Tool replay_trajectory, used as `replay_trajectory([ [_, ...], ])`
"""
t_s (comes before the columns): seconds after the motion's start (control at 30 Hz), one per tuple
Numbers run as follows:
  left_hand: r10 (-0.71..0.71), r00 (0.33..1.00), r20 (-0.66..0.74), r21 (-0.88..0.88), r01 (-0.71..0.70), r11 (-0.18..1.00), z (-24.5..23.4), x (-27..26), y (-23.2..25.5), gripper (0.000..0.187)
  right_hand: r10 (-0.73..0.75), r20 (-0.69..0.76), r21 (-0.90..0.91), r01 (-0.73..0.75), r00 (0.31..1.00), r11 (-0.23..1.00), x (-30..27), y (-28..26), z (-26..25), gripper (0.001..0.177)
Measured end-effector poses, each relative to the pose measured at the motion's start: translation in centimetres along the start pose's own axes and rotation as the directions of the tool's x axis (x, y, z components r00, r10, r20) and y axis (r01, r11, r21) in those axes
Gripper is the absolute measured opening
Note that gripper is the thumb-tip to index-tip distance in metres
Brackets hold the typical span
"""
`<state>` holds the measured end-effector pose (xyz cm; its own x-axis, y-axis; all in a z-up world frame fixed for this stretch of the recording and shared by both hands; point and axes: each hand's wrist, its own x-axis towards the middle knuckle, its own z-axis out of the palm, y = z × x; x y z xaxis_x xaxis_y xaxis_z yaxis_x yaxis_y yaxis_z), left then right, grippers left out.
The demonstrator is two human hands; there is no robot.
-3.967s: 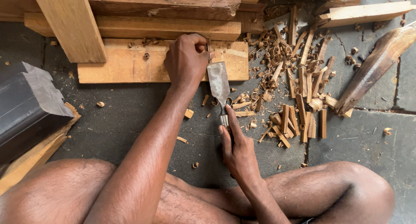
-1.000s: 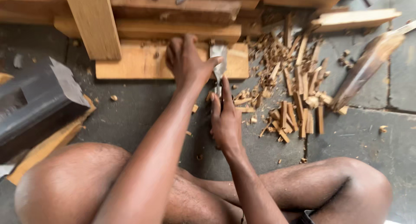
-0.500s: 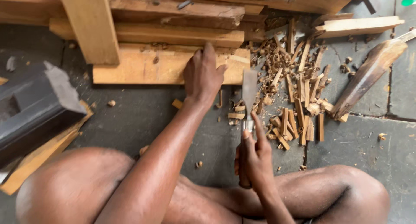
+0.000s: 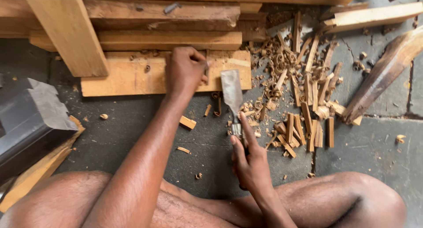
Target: The person sits on the floor and uses a chisel to carve a rectangular wooden block. They repeatedly strike the chisel with their hand to remove wood shavings, occasionally pausing to clear debris from the work surface.
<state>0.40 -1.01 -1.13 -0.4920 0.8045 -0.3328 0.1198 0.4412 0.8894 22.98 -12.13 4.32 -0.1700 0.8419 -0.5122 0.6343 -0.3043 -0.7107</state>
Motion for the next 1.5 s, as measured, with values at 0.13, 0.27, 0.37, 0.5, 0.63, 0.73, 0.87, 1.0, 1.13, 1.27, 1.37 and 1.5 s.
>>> replay_trajectory([
  [0.13,0.201,0.973,-0.109,0.358,-0.15,0.921,-0.7,-0.2,0.3,0.033,-0.339,-0.01,-0.096,0.337,0.941,0.937,0.5,0.7,0.8,0.064],
  [0.27,0.289,0.946,-0.149,0.414,-0.206,0.887,-1.0,-0.8,0.3,0.04,-0.26,-0.004,-0.133,0.257,0.966,0.957,0.7,0.2,1.9,0.063],
  [0.37,0.152,0.986,-0.073,0.444,-0.105,0.89,-1.1,-0.7,0.3,0.042,-0.291,-0.031,-0.185,0.28,0.956,0.942,0.7,0.2,2.5,0.06],
  [0.5,0.121,0.992,0.027,0.362,-0.123,0.924,-1.2,-0.8,0.3,0.104,-0.254,-0.016,-0.181,0.247,0.967,0.952,1.1,-0.2,2.8,0.06],
  [0.63,0.215,0.974,-0.074,0.589,-0.131,0.797,-1.1,-2.2,-0.8,0.128,-0.301,-0.028,-0.226,0.287,0.953,0.931,1.0,-0.6,3.2,0.06],
  [0.73,0.189,0.978,-0.09,0.508,-0.119,0.853,-0.8,-2.6,-0.9,0.09,-0.165,-0.014,-0.276,0.155,0.986,0.948,1.3,-1.2,3.1,0.061],
  [0.87,0.098,0.989,-0.113,0.498,-0.029,0.867,-0.5,-2.2,-0.2,0.061,-0.318,-0.049,-0.276,0.293,0.947,0.915,2.2,-2.0,3.5,0.061],
  [1.0,0.003,0.989,-0.145,0.505,0.072,0.86,-0.1,0.2,0.7,0.053,-0.306,-0.079,-0.278,0.274,0.949,0.921,4.2,-2.5,4.1,0.058],
  [1.13,0.073,0.977,-0.201,0.472,0.031,0.881,-0.1,-0.8,0.6,0.05,-0.346,-0.135,-0.257,0.305,0.928,0.917,3.2,-2.8,5.2,0.059],
  [1.27,0.288,0.942,-0.175,0.336,-0.218,0.916,-1.4,-3.4,-0.7,0.04,-0.147,-0.152,0.06,0.158,0.977,0.986,1.6,-4.2,5.3,0.061],
  [1.37,0.359,0.919,-0.164,0.261,-0.31,0.914,-1.8,-3.8,-1.8,0.04,-0.07,-0.189,0.405,0.143,0.98,0.903,0.3,-4.6,4.5,0.06],
  [1.5,0.412,0.882,-0.227,0.359,-0.318,0.878,1.0,-3.0,-1.1,0.056,-0.076,-0.112,0.412,0.116,0.991,0.904,-0.7,-3.3,1.5,0.061],
])
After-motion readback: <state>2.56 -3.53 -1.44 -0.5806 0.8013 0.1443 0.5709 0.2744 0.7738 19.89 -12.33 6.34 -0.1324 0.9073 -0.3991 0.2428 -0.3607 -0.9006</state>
